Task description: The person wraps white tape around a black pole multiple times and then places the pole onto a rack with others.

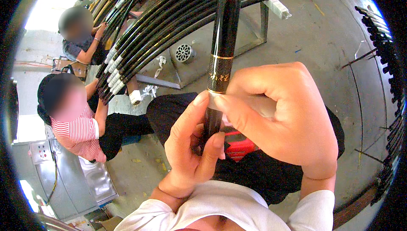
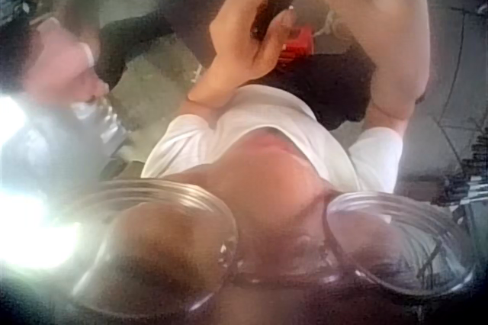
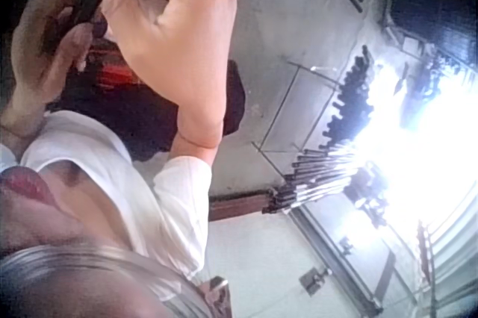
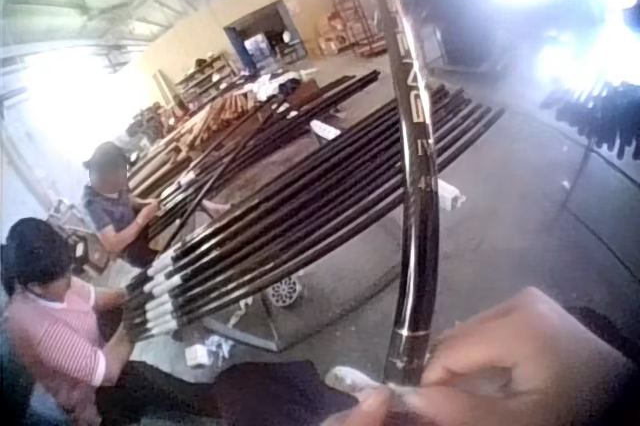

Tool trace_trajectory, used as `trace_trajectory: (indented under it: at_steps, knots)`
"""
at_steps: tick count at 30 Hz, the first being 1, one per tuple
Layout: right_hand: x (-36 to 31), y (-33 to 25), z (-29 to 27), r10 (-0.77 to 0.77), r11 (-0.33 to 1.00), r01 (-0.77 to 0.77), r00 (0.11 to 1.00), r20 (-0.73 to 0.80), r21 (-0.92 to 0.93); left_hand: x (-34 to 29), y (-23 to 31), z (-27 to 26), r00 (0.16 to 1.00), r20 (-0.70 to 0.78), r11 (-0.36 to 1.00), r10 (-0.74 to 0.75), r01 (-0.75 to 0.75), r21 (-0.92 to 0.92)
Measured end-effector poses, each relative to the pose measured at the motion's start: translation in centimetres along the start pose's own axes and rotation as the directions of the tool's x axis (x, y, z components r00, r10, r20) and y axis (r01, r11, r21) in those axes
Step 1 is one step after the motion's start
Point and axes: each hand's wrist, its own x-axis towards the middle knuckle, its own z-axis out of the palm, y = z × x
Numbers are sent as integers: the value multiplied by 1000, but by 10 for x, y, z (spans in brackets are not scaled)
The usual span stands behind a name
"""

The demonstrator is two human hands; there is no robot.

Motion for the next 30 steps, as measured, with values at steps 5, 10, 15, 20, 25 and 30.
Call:
trace_trajectory:
  at_steps: [5, 10, 15, 20, 25, 30]
  knots:
    - [0, 2, -1, 30, 1000, -30, 999, 27, -2, -2, -5, 0, 1000, 13, 1000, 16, -16, 19]
    - [4, 3, -9, 129, 992, -129, 987, 96, 1, 3, -2, -7, 989, 125, 953, -82, 114, -279]
    - [12, 14, -37, 237, 967, -207, 945, 224, -149, 2, -4, -14, 962, 84, 791, -258, 260, -554]
    - [5, 6, -47, 184, 962, -153, 976, 119, -228, 5, -10, -18, 945, 75, 726, -319, 294, -622]
    - [-19, 1, -35, 63, 962, -77, 996, -61, -263, 5, -8, -18, 917, 143, 582, -373, 351, -734]
    - [-15, -5, -31, 158, 946, -188, 979, -129, -264, 5, -7, -17, 926, 188, 591, -326, 355, -724]
